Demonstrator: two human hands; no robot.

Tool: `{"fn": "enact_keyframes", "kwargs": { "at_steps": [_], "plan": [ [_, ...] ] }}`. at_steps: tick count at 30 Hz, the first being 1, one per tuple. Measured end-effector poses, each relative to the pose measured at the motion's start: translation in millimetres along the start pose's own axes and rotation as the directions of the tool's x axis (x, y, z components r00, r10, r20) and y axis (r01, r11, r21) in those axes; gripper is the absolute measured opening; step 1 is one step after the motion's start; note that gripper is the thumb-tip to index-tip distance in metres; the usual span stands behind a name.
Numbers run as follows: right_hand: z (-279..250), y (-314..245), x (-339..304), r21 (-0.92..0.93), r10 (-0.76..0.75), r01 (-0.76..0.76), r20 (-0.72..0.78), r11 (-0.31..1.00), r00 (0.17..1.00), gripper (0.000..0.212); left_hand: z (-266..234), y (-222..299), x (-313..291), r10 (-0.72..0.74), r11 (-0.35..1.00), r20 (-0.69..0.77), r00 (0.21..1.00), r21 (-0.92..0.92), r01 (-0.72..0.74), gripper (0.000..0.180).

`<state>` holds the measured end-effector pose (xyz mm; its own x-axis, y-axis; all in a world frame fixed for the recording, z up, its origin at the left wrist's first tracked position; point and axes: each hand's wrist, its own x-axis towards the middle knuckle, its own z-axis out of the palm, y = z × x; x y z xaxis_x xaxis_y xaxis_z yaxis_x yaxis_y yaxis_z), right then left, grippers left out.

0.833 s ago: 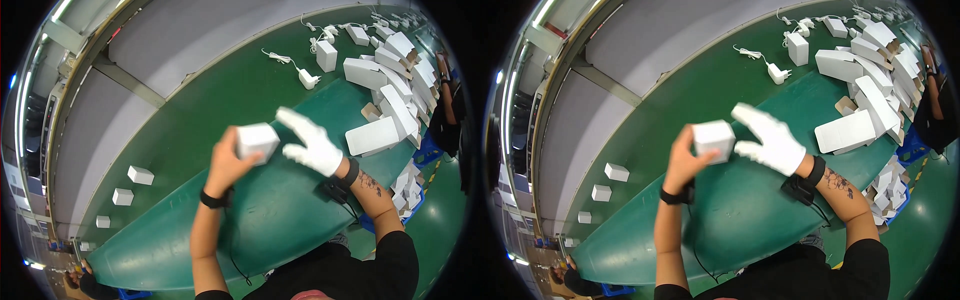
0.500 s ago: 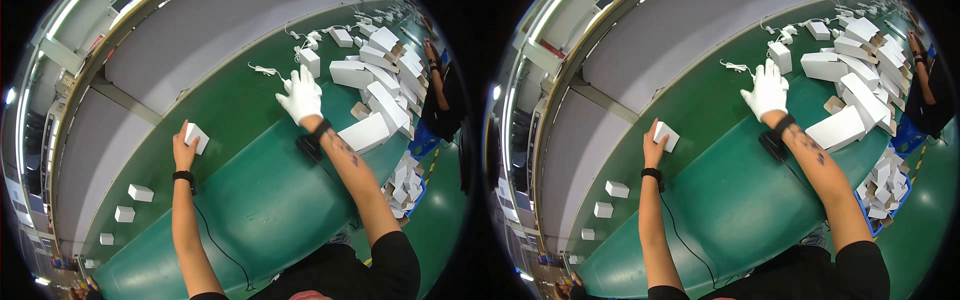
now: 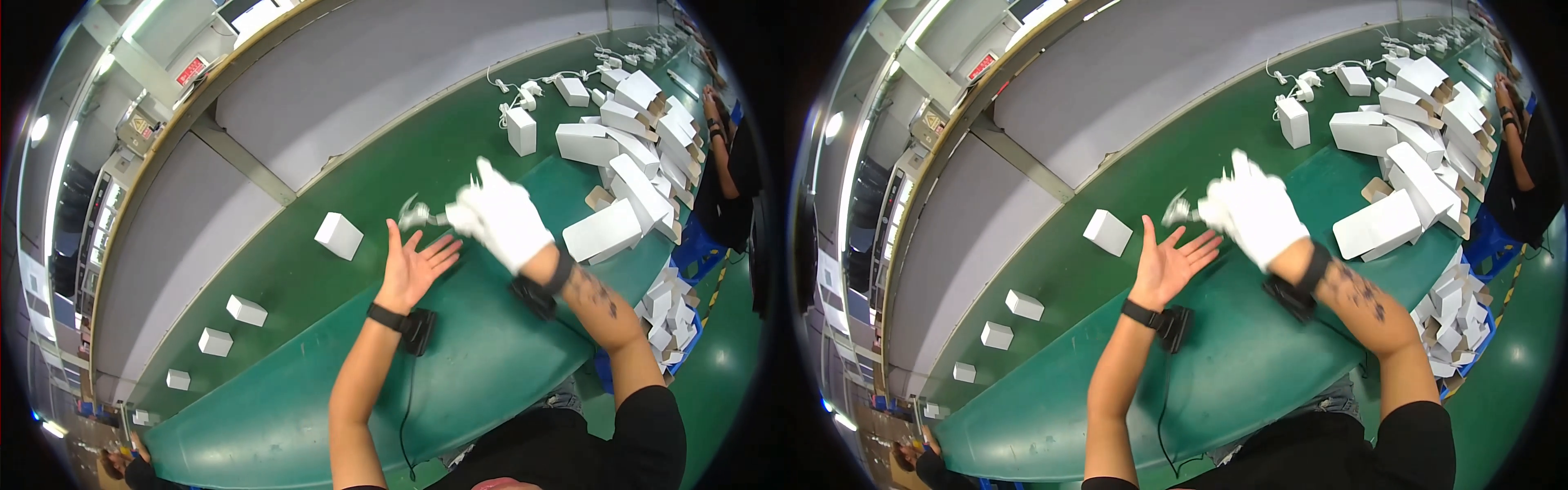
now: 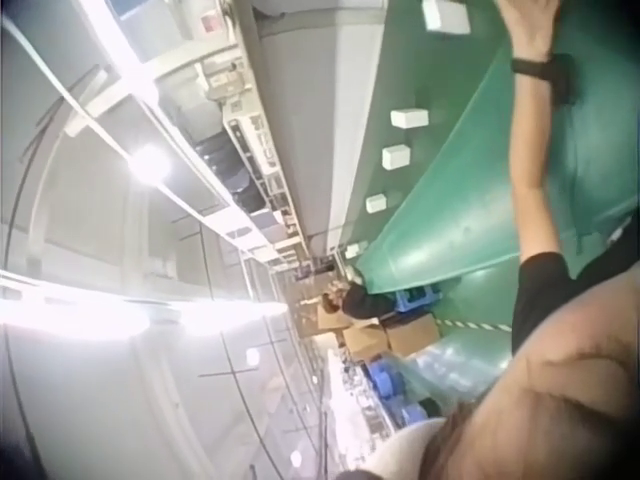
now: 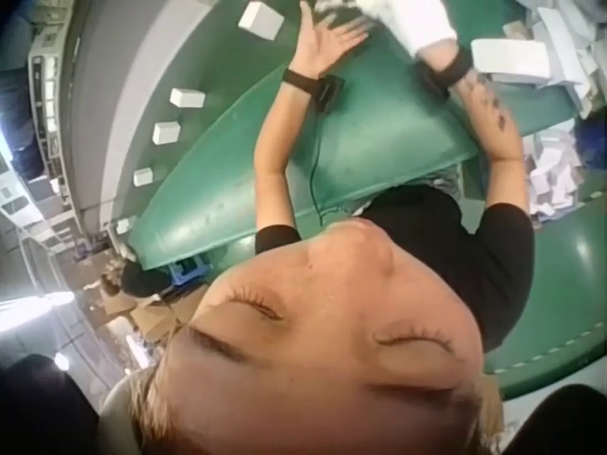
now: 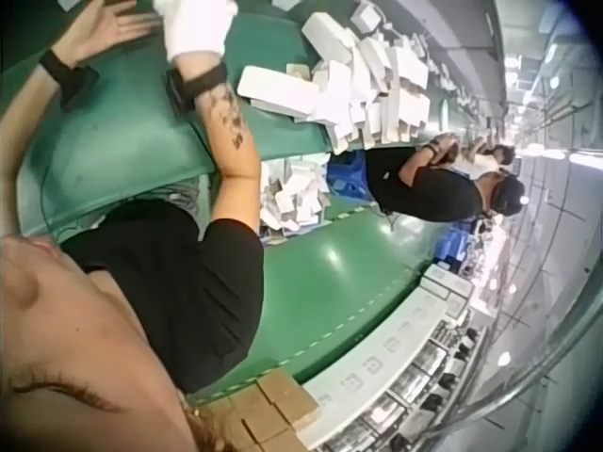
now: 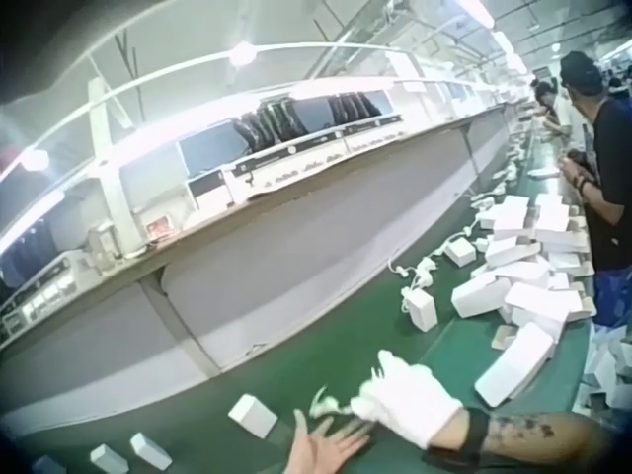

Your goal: The person packages power adapters by hand, picking up an adapter and a white box, placing the adapter inside the box, and closing the box flaps before placing it on a conveyor belt.

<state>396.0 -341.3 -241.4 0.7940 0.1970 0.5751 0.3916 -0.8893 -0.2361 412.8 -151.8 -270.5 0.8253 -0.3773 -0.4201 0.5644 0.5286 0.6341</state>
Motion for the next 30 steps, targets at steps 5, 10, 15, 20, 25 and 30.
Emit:
{"fn": "enact_keyframes", "kwargs": {
  "at_steps": [5,10,15,20,25,30],
  "plan": [
    [-35,7,-73,0.235,-0.11,0.078,0.125,0.969,0.986,0.033,-19,-17,53,0.228,0.867,-0.084,0.97,-0.436,-0.242,0.044],
    [-34,1,-85,0.997,0.31,-0.075,0.062,0.031,0.949,0.043,15,-39,50,0.267,0.933,0.05,0.962,-0.262,-0.246,0.03],
    [-21,13,-83,0.58,0.113,-0.29,0.56,-0.761,0.821,0.054,14,-41,53,0.212,0.971,0.496,0.842,-0.202,-0.125,0.035],
    [-10,6,-104,0.892,0.184,-0.362,0.417,-0.272,0.89,0.047,69,-55,32,0.402,0.887,0.109,0.909,0.201,-0.417,0.047],
    [-12,-3,-102,0.868,0.186,-0.497,0.49,-0.008,0.852,0.055,67,-62,28,0.364,0.85,0.25,0.897,0.303,-0.43,0.05],
    [-4,6,-96,0.785,0.305,-0.341,0.541,-0.517,0.783,0.051,81,-70,21,0.362,0.815,0.343,0.866,0.334,-0.473,0.052]
  ]
}}
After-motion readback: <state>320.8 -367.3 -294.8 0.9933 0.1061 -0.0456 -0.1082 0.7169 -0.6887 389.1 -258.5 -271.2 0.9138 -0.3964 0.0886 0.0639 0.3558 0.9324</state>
